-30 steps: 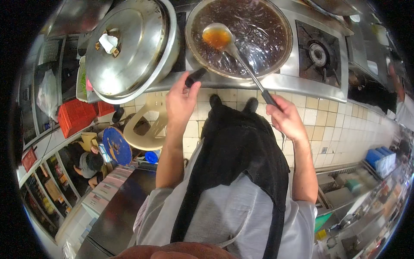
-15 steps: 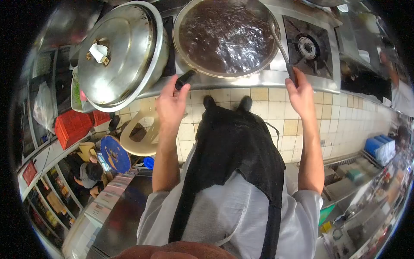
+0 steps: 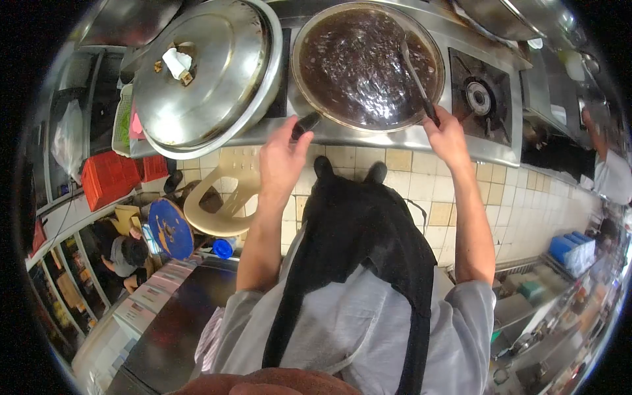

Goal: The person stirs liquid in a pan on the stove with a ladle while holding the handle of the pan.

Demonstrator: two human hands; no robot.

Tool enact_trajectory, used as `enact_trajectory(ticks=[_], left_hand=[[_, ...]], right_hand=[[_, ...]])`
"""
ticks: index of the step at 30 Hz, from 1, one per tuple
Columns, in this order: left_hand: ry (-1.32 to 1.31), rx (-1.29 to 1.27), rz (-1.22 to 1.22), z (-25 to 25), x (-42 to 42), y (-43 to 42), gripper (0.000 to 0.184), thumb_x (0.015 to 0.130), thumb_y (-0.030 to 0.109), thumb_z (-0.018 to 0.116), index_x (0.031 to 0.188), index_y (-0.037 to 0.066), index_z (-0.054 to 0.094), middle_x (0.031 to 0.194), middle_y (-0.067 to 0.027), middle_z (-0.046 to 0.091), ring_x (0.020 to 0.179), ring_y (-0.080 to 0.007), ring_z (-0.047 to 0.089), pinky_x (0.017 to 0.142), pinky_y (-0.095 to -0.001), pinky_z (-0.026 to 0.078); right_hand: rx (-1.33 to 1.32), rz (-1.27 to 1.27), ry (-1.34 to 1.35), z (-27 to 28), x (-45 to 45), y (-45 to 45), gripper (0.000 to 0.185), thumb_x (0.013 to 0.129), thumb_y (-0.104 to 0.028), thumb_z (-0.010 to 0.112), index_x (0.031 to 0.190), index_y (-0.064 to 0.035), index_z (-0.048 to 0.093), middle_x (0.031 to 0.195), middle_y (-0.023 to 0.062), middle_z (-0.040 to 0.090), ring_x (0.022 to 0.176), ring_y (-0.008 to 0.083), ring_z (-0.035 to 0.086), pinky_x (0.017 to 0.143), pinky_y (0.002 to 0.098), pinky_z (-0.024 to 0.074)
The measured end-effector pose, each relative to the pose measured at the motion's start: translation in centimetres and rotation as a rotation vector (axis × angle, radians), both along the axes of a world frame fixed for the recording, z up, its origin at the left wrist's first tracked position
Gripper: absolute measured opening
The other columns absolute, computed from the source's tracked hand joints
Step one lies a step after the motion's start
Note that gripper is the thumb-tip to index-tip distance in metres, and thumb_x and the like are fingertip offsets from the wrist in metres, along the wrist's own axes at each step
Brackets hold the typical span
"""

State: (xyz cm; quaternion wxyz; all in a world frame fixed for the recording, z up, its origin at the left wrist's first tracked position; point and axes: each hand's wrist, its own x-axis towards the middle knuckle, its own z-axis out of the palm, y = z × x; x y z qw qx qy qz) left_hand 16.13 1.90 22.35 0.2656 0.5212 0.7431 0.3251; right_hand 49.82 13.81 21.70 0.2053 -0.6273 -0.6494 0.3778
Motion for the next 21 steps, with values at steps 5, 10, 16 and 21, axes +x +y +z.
enact_trajectory(ticks=[5,10,16,21], left_hand=[[0.049,0.083,0.005,-0.6,-0.1,0.0,0.048,0.093,0.026,0.078,0.131,-0.001,0.067,0.113,-0.0234,0.073,0.085,-0.0318,0.075,0.078,-0.0411,0.059],[0.033,0.03,-0.005,-0.1,-0.1,0.0,0.047,0.095,0.028,0.074,0.132,0.001,0.065,0.117,-0.0206,0.072,0.096,-0.0381,0.071,0.084,-0.0466,0.057],[0.092,0.083,-0.026,-0.1,-0.2,-0.1,0.046,0.096,0.028,0.072,0.133,0.003,0.064,0.122,-0.0183,0.071,0.103,-0.0411,0.07,0.087,-0.049,0.057],[0.088,0.08,-0.029,0.1,-0.1,0.0,0.045,0.095,0.027,0.072,0.133,0.003,0.064,0.121,-0.0188,0.071,0.104,-0.0422,0.069,0.087,-0.0494,0.056]], right_hand=[[0.006,0.035,-0.009,-1.0,-0.4,0.6,0.044,0.095,-0.017,0.065,0.135,0.0026,0.063,0.112,0.0238,0.075,0.103,0.0244,0.072,0.094,0.0358,0.0523],[-0.028,0.098,-0.039,0.6,-1.9,0.3,0.047,0.097,-0.013,0.064,0.138,0.0084,0.059,0.122,0.0243,0.073,0.11,0.0226,0.07,0.098,0.0336,0.0507],[0.014,0.164,0.019,0.3,-2.9,-0.2,0.049,0.097,-0.012,0.063,0.139,0.0113,0.056,0.125,0.0256,0.071,0.114,0.0226,0.068,0.1,0.0335,0.0501],[-0.054,0.187,-0.021,1.6,-4.0,-0.8,0.049,0.097,-0.01,0.064,0.141,0.0116,0.055,0.122,0.0193,0.072,0.111,0.0166,0.065,0.098,0.03,0.0491]])
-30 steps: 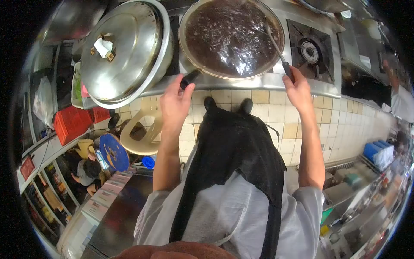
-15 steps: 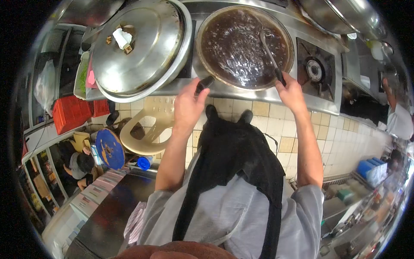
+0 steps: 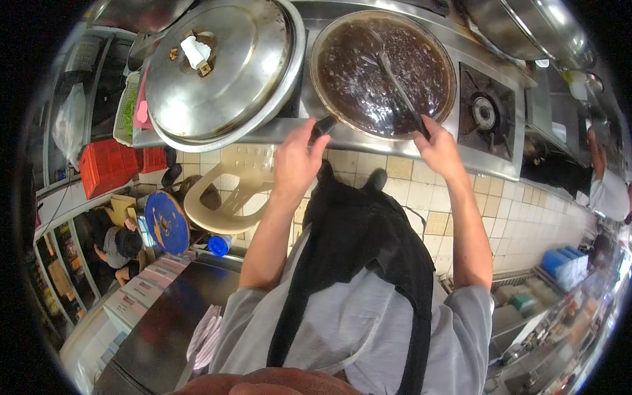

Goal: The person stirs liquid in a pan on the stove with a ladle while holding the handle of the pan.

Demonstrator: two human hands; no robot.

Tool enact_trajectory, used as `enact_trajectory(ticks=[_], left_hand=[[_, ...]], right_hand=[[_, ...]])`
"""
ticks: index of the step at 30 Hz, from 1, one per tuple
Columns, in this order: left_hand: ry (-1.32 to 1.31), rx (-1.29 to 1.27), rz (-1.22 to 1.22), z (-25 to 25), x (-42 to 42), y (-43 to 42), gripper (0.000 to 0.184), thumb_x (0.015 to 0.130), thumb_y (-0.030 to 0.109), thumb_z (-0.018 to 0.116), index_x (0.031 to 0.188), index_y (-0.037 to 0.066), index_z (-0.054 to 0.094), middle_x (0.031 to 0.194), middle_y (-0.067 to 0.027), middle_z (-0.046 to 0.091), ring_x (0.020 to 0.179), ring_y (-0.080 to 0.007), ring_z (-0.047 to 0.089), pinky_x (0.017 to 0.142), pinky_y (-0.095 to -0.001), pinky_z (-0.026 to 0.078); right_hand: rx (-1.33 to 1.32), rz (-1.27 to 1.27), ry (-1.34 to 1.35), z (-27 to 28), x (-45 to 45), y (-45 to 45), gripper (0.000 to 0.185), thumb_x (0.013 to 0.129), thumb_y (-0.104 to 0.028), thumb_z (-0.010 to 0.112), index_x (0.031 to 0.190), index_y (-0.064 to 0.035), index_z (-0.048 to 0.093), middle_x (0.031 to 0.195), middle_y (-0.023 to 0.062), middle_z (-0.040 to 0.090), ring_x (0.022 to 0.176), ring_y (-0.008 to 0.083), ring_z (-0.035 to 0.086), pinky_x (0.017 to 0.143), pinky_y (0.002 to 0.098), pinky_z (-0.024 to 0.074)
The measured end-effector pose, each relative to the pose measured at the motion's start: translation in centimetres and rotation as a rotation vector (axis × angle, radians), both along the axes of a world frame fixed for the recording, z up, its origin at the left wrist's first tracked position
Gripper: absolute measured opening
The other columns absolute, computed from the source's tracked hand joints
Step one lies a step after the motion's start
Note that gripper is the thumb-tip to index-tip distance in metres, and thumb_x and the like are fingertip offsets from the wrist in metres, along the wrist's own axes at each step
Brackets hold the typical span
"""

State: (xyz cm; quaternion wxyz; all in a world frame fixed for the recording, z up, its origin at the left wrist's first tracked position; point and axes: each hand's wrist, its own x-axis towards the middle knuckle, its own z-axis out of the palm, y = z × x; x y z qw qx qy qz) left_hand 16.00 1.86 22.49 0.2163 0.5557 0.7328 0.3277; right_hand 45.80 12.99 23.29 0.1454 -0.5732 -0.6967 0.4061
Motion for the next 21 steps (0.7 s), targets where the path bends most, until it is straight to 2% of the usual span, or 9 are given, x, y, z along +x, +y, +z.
enact_trajectory(ticks=[1,4,10,14,19,21], left_hand=[[-0.007,-0.003,-0.002,0.1,0.0,0.0,0.045,0.095,0.026,0.072,0.133,0.002,0.064,0.121,-0.019,0.071,0.104,-0.0425,0.069,0.087,-0.0496,0.056],[-0.004,0.004,-0.009,0.0,0.0,0.0,0.044,0.096,0.026,0.072,0.132,0.002,0.064,0.12,-0.0196,0.071,0.104,-0.0432,0.069,0.087,-0.0499,0.056],[0.004,0.028,-0.024,-0.1,-0.1,0.1,0.044,0.095,0.024,0.072,0.132,0.001,0.064,0.118,-0.0207,0.071,0.102,-0.0433,0.069,0.086,-0.0495,0.056],[-0.089,-0.048,0.002,0.6,0.1,0.3,0.046,0.095,0.027,0.074,0.131,-0.001,0.066,0.118,-0.0251,0.071,0.104,-0.0428,0.069,0.089,-0.0472,0.055],[-0.025,0.012,-0.009,0.0,0.0,0.2,0.046,0.095,0.026,0.075,0.131,-0.002,0.066,0.117,-0.0251,0.071,0.1,-0.0418,0.07,0.087,-0.0459,0.056],[-0.028,0.018,-0.005,0.0,0.1,0.3,0.046,0.095,0.026,0.075,0.131,-0.003,0.067,0.117,-0.0254,0.071,0.099,-0.0418,0.071,0.086,-0.0456,0.056]], right_hand=[[-0.037,0.0,-0.024,0.6,-0.3,-0.2,0.05,0.098,-0.01,0.064,0.141,0.0118,0.054,0.123,0.0175,0.072,0.112,0.0149,0.063,0.099,0.0285,0.0481],[-0.004,-0.009,-0.012,-0.1,0.0,-0.9,0.047,0.096,-0.011,0.064,0.138,0.0076,0.059,0.102,0.0171,0.074,0.091,0.0154,0.065,0.084,0.0317,0.0525],[-0.124,0.013,0.011,0.4,0.8,-2.4,0.044,0.096,-0.012,0.065,0.136,0.0055,0.061,0.09,0.0121,0.069,0.085,0.0149,0.061,0.079,0.0326,0.0516],[-0.107,0.018,0.069,0.7,1.2,-3.9,0.043,0.095,-0.011,0.065,0.135,0.0057,0.061,0.087,0.0087,0.065,0.082,0.0127,0.057,0.076,0.0314,0.0498],[-0.146,0.029,0.119,1.7,1.6,-5.7,0.042,0.097,-0.01,0.064,0.136,0.0059,0.06,0.087,0.0029,0.064,0.081,0.0121,0.055,0.074,0.0303,0.0485],[-0.222,0.001,0.122,2.1,1.6,-6.3,0.041,0.098,-0.01,0.063,0.136,0.0052,0.061,0.086,-0.0004,0.062,0.076,0.0105,0.054,0.069,0.0292,0.0472]])
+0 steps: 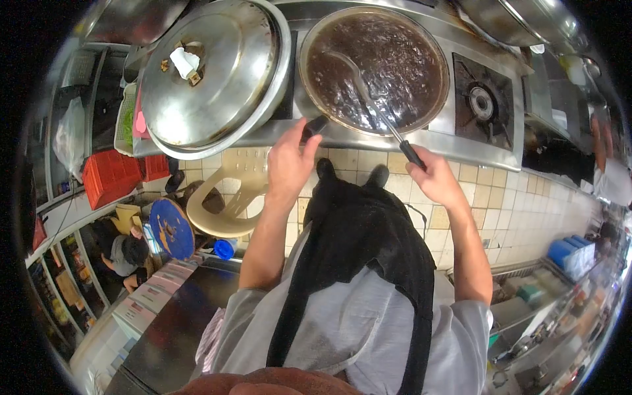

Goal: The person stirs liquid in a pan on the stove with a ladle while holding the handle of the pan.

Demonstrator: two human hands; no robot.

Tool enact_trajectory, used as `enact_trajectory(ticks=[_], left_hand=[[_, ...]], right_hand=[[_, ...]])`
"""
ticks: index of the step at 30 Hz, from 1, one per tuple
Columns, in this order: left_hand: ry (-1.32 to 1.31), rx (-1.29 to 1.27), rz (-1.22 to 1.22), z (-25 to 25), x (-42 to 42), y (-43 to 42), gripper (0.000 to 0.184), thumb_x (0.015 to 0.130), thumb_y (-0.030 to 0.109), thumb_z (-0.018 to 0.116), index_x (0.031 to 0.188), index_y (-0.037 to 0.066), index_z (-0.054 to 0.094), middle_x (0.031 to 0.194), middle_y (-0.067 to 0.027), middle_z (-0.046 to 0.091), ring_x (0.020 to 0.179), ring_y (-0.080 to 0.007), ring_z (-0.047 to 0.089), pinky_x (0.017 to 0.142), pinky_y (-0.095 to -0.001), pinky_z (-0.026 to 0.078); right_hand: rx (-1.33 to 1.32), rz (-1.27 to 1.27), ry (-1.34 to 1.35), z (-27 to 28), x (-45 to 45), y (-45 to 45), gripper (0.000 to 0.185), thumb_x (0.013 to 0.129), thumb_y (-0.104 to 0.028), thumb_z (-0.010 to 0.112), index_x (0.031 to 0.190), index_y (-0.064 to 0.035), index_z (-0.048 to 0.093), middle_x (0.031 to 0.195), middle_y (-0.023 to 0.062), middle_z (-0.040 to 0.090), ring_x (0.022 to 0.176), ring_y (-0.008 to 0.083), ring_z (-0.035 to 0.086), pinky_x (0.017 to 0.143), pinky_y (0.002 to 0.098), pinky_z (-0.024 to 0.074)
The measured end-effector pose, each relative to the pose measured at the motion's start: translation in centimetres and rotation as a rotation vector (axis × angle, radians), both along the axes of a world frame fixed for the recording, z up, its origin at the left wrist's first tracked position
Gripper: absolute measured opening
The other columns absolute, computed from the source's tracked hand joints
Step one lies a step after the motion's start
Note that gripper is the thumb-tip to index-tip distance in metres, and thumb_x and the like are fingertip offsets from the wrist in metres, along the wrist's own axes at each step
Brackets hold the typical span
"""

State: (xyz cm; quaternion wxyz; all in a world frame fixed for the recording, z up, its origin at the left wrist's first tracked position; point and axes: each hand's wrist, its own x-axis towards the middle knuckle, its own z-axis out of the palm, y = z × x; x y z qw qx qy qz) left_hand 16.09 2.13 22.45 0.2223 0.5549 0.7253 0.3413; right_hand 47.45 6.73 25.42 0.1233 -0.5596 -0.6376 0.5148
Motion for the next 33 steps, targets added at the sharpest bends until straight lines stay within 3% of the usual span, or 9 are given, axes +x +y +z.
enact_trajectory(ticks=[7,19,23,29,33], left_hand=[[0.023,-0.013,0.004,0.4,0.1,-0.1,0.045,0.094,0.024,0.075,0.129,-0.004,0.067,0.114,-0.0268,0.072,0.099,-0.0425,0.071,0.085,-0.0457,0.056],[0.044,0.026,0.013,0.0,0.3,0.0,0.045,0.094,0.024,0.076,0.128,-0.004,0.067,0.112,-0.0269,0.072,0.101,-0.0424,0.071,0.086,-0.0455,0.057],[0.015,-0.005,0.03,0.0,0.4,-0.1,0.047,0.094,0.025,0.076,0.13,-0.004,0.067,0.113,-0.0265,0.072,0.101,-0.0408,0.072,0.086,-0.0446,0.057],[0.017,-0.057,0.045,0.4,0.8,-0.1,0.046,0.096,0.026,0.073,0.133,-0.002,0.065,0.115,-0.0254,0.072,0.087,-0.0386,0.072,0.081,-0.0462,0.057],[0.048,-0.037,0.079,0.0,1.1,-0.2,0.048,0.094,0.026,0.076,0.132,-0.001,0.066,0.107,-0.0249,0.073,0.083,-0.0366,0.072,0.077,-0.044,0.057]], right_hand=[[-0.347,-0.184,0.199,0.4,0.9,-1.4,0.038,0.098,-0.008,0.063,0.134,-0.0001,0.063,0.076,-0.008,0.051,0.055,0.0017,0.041,0.047,0.0223,0.0312],[-0.583,-0.354,0.506,0.3,1.7,-2.4,0.033,0.095,-0.003,0.062,0.128,0.0044,0.061,0.082,-0.0006,0.057,0.049,0.0028,0.039,0.041,0.0218,0.0255],[-0.569,-0.366,0.522,0.2,2.2,-2.4,0.037,0.095,-0.002,0.062,0.131,0.0045,0.061,0.082,-0.0001,0.058,0.049,0.003,0.039,0.041,0.0218,0.0257],[-0.435,-0.384,0.46,-0.1,4.3,-2.1,0.044,0.096,-0.003,0.063,0.139,0.003,0.059,0.082,-0.0001,0.059,0.049,0.0026,0.04,0.041,0.0215,0.0271],[-0.296,-0.358,0.351,0.7,6.1,-1.4,0.043,0.098,-0.005,0.062,0.14,0.002,0.059,0.083,-0.0012,0.06,0.051,0.002,0.041,0.043,0.021,0.029]])
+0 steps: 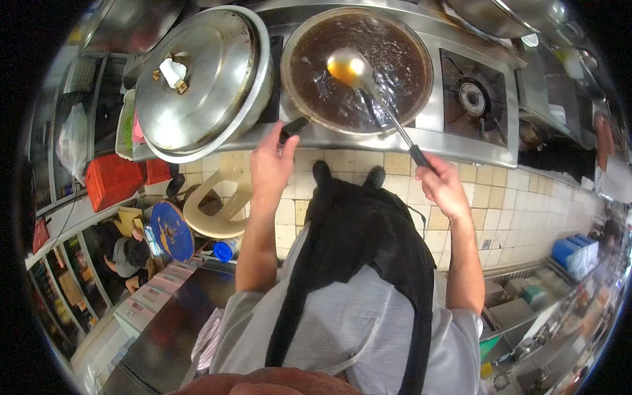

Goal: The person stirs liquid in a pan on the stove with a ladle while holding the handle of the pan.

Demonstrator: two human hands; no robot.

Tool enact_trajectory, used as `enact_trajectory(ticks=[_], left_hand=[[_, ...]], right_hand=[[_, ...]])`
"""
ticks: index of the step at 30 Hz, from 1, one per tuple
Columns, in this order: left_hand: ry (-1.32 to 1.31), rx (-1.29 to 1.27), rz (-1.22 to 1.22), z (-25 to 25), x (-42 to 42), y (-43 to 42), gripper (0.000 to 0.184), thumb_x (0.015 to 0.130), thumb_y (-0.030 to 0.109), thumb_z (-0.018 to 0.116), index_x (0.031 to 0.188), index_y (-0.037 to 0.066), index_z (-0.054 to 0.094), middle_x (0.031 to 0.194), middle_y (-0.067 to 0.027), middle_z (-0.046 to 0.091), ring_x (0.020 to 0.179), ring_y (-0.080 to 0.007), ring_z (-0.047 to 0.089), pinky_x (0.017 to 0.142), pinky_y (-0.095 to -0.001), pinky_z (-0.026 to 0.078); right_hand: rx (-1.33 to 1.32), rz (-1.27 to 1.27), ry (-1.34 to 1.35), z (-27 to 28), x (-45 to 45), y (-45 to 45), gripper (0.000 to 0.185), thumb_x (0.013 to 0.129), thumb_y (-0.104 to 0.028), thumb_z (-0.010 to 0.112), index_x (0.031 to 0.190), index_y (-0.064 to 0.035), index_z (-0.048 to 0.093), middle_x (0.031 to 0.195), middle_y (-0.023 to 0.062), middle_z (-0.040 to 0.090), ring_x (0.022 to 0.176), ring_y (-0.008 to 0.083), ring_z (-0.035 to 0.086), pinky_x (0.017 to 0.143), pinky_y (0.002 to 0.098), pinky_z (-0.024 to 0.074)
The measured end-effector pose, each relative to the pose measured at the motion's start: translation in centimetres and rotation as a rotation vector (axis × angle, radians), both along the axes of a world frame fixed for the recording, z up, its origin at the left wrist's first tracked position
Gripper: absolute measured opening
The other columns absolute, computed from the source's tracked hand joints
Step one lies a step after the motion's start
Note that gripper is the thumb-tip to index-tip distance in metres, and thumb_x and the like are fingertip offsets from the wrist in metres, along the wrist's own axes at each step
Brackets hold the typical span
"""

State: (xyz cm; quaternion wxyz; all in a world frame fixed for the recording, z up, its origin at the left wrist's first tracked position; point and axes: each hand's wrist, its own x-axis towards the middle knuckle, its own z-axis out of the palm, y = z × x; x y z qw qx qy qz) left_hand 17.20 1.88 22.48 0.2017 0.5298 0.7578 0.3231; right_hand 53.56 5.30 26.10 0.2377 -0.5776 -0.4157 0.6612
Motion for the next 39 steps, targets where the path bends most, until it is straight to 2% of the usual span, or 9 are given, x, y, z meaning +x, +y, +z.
enact_trajectory(ticks=[4,6,9,13,22,27,30,37,39], left_hand=[[0.049,0.023,0.042,-1.1,0.1,-0.1,0.051,0.093,0.027,0.079,0.134,0.0,0.066,0.097,-0.0222,0.074,0.077,-0.0296,0.072,0.073,-0.0397,0.057],[0.044,0.009,0.064,-0.9,0.4,-0.2,0.05,0.093,0.026,0.078,0.135,0.002,0.067,0.092,-0.0209,0.074,0.073,-0.0254,0.07,0.071,-0.0384,0.056],[0.056,-0.04,0.099,-0.1,1.2,-0.1,0.047,0.094,0.025,0.076,0.132,0.0,0.067,0.098,-0.0249,0.073,0.082,-0.0387,0.071,0.075,-0.0455,0.056],[0.058,-0.061,0.116,0.4,1.6,0.0,0.048,0.092,0.024,0.078,0.132,0.0,0.068,0.092,-0.0237,0.073,0.078,-0.0354,0.072,0.074,-0.0438,0.056],[0.084,-0.055,0.099,0.3,1.3,0.2,0.047,0.09,0.024,0.08,0.129,-0.001,0.07,0.095,-0.0235,0.074,0.075,-0.0324,0.072,0.072,-0.0415,0.057],[0.031,0.015,0.06,0.2,0.9,-0.1,0.047,0.091,0.023,0.08,0.13,0.0,0.069,0.104,-0.0233,0.074,0.076,-0.0315,0.073,0.072,-0.0409,0.058],[-0.035,-0.034,0.066,0.5,0.6,-0.3,0.048,0.091,0.023,0.081,0.133,0.002,0.068,0.094,-0.02,0.074,0.074,-0.024,0.07,0.071,-0.0355,0.056],[-0.065,0.093,-0.036,-0.5,-0.8,-0.2,0.045,0.091,0.022,0.08,0.13,0.002,0.069,0.109,-0.0208,0.074,0.084,-0.0287,0.073,0.074,-0.0369,0.058],[-0.06,0.012,-0.038,0.4,-1.0,-0.2,0.045,0.091,0.023,0.08,0.13,0.002,0.069,0.113,-0.0208,0.074,0.089,-0.0311,0.073,0.077,-0.0379,0.058]], right_hand=[[0.143,-0.012,-0.088,0.2,1.7,0.8,0.042,0.099,-0.009,0.062,0.139,0.0015,0.06,0.084,-0.0021,0.06,0.054,0.0005,0.041,0.047,0.0204,0.0301],[0.22,0.021,-0.178,0.2,2.9,1.6,0.043,0.099,-0.011,0.063,0.14,0.0024,0.06,0.089,0.0014,0.064,0.063,0.0045,0.051,0.056,0.0227,0.0398],[0.407,0.042,-0.332,-0.9,4.3,2.9,0.045,0.1,-0.015,0.064,0.14,0.0037,0.058,0.099,0.0076,0.07,0.081,0.0129,0.062,0.075,0.0284,0.0497],[0.584,0.02,-0.381,-2.9,6.1,4.5,0.048,0.1,-0.018,0.064,0.141,0.0046,0.056,0.114,0.0159,0.073,0.105,0.0217,0.067,0.097,0.0339,0.0503],[0.593,0.064,-0.535,-3.8,5.9,5.4,0.049,0.097,-0.019,0.065,0.142,-0.0003,0.058,0.119,0.0218,0.073,0.108,0.0253,0.071,0.095,0.0355,0.0518],[0.501,0.051,-0.528,-4.9,4.6,5.0,0.048,0.098,-0.02,0.065,0.139,0.0046,0.058,0.117,0.023,0.073,0.108,0.0267,0.07,0.095,0.036,0.0519],[0.472,0.055,-0.485,-5.2,3.7,4.9,0.047,0.098,-0.019,0.066,0.137,0.0073,0.059,0.116,0.0205,0.073,0.107,0.0238,0.068,0.095,0.0351,0.0515],[0.446,0.112,-0.486,-4.1,0.3,4.4,0.045,0.098,-0.016,0.068,0.136,0.0083,0.06,0.114,0.0154,0.073,0.105,0.0179,0.065,0.097,0.0322,0.0497],[0.431,0.114,-0.476,-4.3,-0.5,4.5,0.046,0.098,-0.016,0.068,0.136,0.0085,0.06,0.113,0.0158,0.073,0.105,0.0175,0.065,0.096,0.0322,0.05]])
